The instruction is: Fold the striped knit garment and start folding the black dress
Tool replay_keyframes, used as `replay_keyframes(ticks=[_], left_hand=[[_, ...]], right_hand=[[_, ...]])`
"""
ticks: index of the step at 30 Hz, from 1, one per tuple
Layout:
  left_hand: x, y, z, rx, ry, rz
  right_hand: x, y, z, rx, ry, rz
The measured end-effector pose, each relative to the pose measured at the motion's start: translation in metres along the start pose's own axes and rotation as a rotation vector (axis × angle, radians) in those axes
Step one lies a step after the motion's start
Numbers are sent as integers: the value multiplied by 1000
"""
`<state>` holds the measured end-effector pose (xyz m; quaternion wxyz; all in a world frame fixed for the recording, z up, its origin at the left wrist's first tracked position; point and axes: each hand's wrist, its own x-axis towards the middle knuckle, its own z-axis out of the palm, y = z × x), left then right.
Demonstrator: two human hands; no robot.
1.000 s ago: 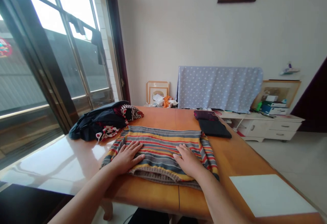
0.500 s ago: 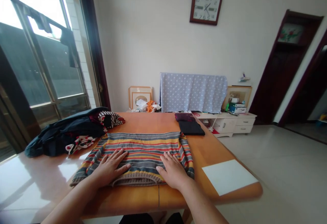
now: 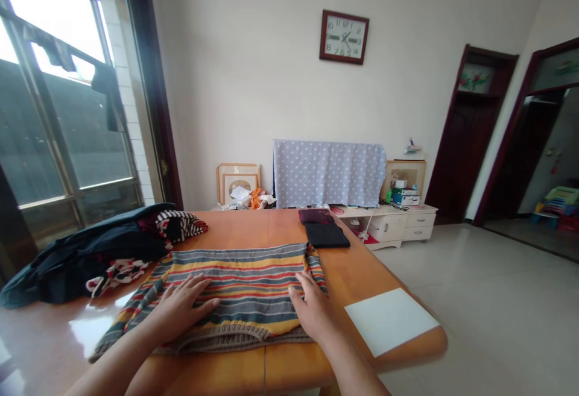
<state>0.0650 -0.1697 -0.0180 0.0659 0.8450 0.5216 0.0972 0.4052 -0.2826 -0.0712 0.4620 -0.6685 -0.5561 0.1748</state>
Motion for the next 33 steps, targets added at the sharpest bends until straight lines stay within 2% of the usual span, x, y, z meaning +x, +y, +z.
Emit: replay_keyframes(ticks=[3, 5, 8, 11, 14, 19, 24, 29, 33], left_hand=[[18, 29, -9, -46, 60, 142], [32, 57, -14, -132, 68, 281], [52, 102, -13, -220, 66, 416], [66, 141, 0, -253, 58, 502], [69, 166, 21, -256, 60, 574], [60, 176, 51, -217, -84, 593], [59, 172, 56, -219, -154, 587], [65, 169, 61, -231, -157, 609], [70, 166, 68, -213, -157, 630]], right_hand=[[4, 1, -4, 275, 63, 120], [6, -1, -11, 476, 73, 204], [10, 1, -24, 758, 141, 316], [16, 13, -35, 936, 173, 408], [22, 28, -42, 980, 107, 479], [43, 41, -55, 911, -20, 498], [91, 39, -63, 818, 0, 468], [140, 34, -50, 742, -15, 535], [163, 30, -32, 733, -58, 556]])
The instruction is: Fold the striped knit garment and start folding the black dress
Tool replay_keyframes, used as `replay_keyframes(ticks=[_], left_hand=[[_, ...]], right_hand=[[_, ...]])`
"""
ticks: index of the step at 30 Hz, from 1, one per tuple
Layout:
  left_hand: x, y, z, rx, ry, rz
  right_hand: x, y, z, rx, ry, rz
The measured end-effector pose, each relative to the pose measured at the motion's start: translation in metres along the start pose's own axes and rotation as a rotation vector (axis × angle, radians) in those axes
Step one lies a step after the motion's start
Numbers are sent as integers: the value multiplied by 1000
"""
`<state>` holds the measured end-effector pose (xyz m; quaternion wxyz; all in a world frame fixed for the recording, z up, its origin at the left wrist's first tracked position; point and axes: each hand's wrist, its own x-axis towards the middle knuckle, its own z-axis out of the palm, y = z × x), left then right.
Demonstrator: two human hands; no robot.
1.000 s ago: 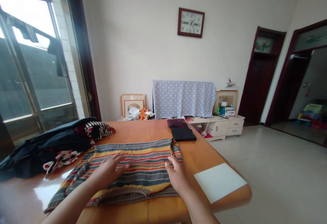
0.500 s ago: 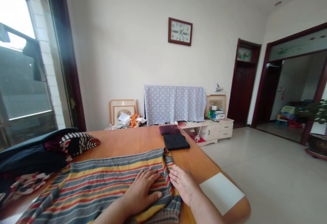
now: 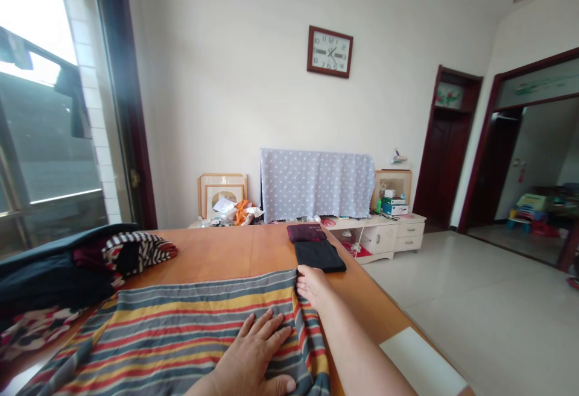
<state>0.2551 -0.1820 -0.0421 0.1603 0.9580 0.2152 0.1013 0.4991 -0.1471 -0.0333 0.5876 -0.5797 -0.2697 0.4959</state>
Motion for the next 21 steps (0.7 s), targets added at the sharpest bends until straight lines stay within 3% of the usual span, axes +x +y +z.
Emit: replay_keyframes(ticks=[9, 18, 21], left_hand=[[8, -18, 12, 45, -33, 34], [9, -16, 11, 15, -48, 28], [7, -12, 8, 0, -44, 22]], right_hand=[[26, 16, 16, -40, 67, -104], [33, 21, 6, -283, 206, -211], [20, 13, 7, -502, 280, -351]])
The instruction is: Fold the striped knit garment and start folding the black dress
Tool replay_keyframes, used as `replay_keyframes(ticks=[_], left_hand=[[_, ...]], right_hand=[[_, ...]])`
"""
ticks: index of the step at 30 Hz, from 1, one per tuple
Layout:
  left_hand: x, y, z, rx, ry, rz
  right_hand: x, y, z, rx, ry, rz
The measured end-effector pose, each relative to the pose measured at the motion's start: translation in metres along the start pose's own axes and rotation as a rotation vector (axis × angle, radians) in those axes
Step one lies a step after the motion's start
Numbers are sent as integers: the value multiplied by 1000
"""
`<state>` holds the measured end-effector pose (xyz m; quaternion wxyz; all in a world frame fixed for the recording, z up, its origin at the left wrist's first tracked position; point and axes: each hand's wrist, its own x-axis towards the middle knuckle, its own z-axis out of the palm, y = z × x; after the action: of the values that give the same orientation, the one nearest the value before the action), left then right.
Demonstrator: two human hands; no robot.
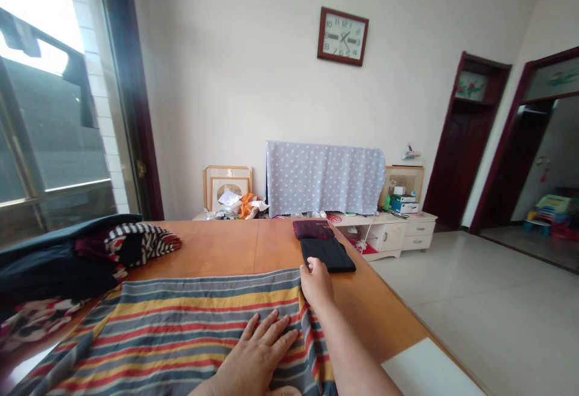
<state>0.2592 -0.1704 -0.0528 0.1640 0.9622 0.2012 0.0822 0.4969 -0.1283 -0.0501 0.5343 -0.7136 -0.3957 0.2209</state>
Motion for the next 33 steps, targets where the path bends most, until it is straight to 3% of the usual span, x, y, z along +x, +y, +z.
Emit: replay_keyframes(ticks=[2, 5, 7, 10, 18, 22, 27, 31, 33], left_hand=[[-1, 2, -1, 1, 10, -3], [-1, 4, -2, 9, 17, -10], [-1, 6, -3, 12, 21, -18], [-2, 7, -5, 2, 5, -26], [-2, 8, -7, -16, -2, -14], [-3, 9, -9, -15, -15, -20], [-5, 12, -12, -21, -23, -13], [-8, 15, -12, -11, 1, -19], [-9, 16, -12, -9, 10, -24]], right_hand=[[-9, -8, 0, -256, -6, -213], [-22, -12, 7, -576, -219, -434], [-28, -9, 13, -683, -379, -421], [-29, -1, 19, -754, -481, -335], [-25, 3, 15, -752, -438, -377], [-24, 4, 12, -751, -485, -368], [-16, 7, 7, -653, -346, -437], [-11, 11, 4, -588, -369, -415], [-10, 8, 0, -522, -318, -408]])
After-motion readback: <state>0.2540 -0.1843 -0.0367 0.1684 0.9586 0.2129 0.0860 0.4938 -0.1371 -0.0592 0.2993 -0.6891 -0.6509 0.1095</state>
